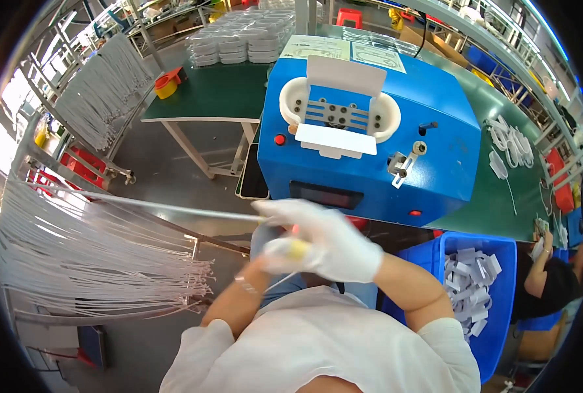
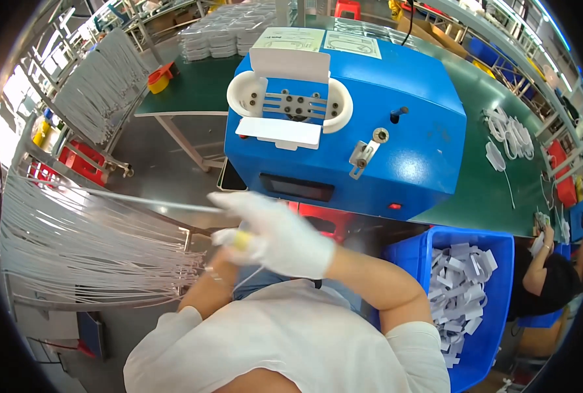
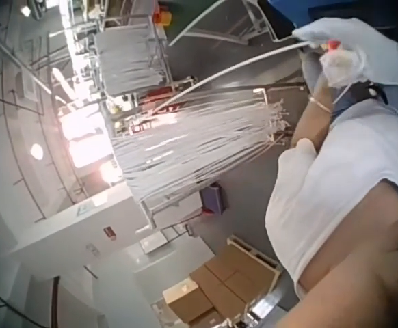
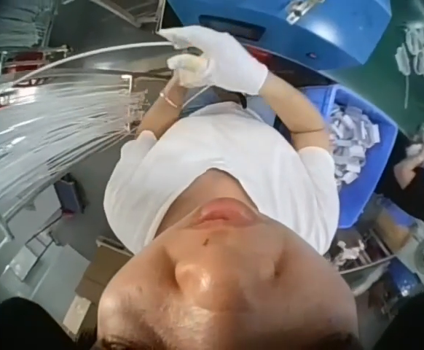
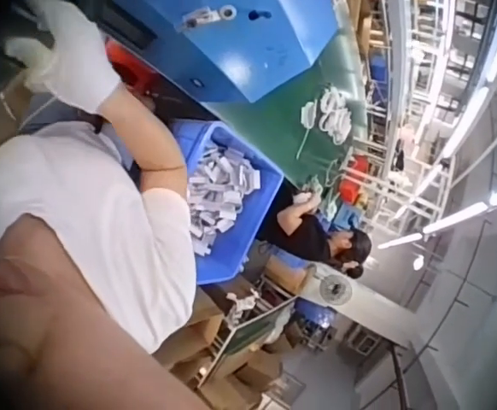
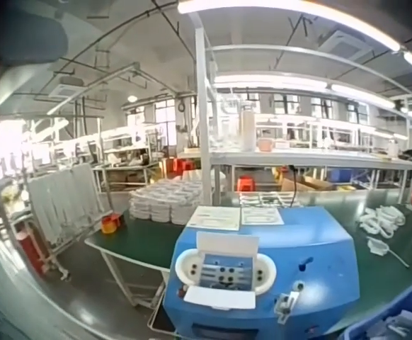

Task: Assembling wire harnesses by inserting cables into a machine and placing completed parts into a bin.

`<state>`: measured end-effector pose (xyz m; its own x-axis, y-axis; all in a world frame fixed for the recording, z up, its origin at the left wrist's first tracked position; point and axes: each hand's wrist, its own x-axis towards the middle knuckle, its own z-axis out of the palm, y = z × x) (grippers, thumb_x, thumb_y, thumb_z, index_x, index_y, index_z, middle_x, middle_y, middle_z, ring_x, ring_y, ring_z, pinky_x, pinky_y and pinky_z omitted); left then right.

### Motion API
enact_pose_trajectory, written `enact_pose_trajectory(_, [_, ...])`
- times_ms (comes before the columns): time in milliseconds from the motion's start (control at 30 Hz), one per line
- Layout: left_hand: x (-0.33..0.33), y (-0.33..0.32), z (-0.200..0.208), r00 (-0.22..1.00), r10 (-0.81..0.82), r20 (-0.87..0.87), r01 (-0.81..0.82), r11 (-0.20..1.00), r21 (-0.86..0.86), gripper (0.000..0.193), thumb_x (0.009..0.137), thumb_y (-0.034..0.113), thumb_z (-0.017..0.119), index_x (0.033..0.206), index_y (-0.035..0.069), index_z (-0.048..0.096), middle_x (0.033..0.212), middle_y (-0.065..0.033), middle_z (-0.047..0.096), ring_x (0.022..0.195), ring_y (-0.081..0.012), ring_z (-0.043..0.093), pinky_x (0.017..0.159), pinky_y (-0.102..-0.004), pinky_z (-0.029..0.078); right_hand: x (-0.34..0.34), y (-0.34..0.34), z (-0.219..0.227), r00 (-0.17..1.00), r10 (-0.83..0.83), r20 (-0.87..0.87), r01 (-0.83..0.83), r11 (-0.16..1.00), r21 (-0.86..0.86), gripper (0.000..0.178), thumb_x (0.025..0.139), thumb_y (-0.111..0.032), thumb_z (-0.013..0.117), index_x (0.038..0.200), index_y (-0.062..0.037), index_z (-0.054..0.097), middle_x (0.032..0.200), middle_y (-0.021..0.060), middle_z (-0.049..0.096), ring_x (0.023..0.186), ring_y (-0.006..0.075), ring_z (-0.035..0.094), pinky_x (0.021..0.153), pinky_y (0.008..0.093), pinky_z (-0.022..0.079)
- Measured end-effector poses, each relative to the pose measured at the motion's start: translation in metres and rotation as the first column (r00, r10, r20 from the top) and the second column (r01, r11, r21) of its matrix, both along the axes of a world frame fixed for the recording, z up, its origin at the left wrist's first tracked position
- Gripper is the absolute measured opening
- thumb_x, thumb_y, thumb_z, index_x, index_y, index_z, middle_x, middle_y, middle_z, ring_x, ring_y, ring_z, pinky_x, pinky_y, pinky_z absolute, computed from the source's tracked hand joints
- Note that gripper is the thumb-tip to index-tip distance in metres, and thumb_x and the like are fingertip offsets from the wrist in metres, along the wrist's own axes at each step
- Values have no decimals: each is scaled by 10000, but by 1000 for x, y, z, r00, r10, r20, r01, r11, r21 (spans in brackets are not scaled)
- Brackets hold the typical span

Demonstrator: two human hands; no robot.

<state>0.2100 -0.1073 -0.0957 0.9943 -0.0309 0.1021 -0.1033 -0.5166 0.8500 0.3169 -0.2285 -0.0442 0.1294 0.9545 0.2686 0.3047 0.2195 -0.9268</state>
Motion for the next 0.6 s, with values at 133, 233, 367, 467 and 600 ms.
enact_pose_trajectory(133, [24,-43,-10,995,9,96,-7,1000,-27,273,756,175,708,986,73,604,902,-57,615,835,-198,604,714,-299,485,-33,11,26,892,298,-341,-391,886,-248,513,909,-245,601,1330,-2,439,1233,132,541,1145,178,504,987,313,384])
enact_pose_trajectory(233, [48,-43,-14,983,-3,181,5,1000,-11,395,695,191,766,1030,59,605,972,-81,628,919,-204,607,796,-306,480,-8,-9,34,937,162,-309,-237,945,-224,372,886,-236,616,1180,-11,582,1103,108,634,1028,160,576,934,302,430])
enact_pose_trajectory(367, [38,-30,14,997,21,-81,-36,980,-194,472,610,176,810,1022,36,627,1100,-105,632,977,-215,620,834,-317,489,42,-63,33,909,-286,-304,129,884,-449,182,871,-175,604,923,-39,713,831,61,671,675,91,595,606,220,486])
enact_pose_trajectory(467, [-15,23,29,643,492,587,-140,829,-541,308,736,286,683,881,15,651,757,-100,628,610,-157,570,546,-266,466,70,-115,-5,792,-324,-518,168,931,-325,300,887,-215,593,801,69,638,662,88,557,337,53,318,310,211,245])
enact_pose_trajectory(600, [-68,74,30,549,556,624,363,514,-777,174,807,109,623,695,58,501,534,1,493,418,-91,426,387,-219,303,89,-172,-69,353,136,-926,103,978,183,500,970,-344,446,1195,102,469,602,101,512,327,59,271,304,211,250])
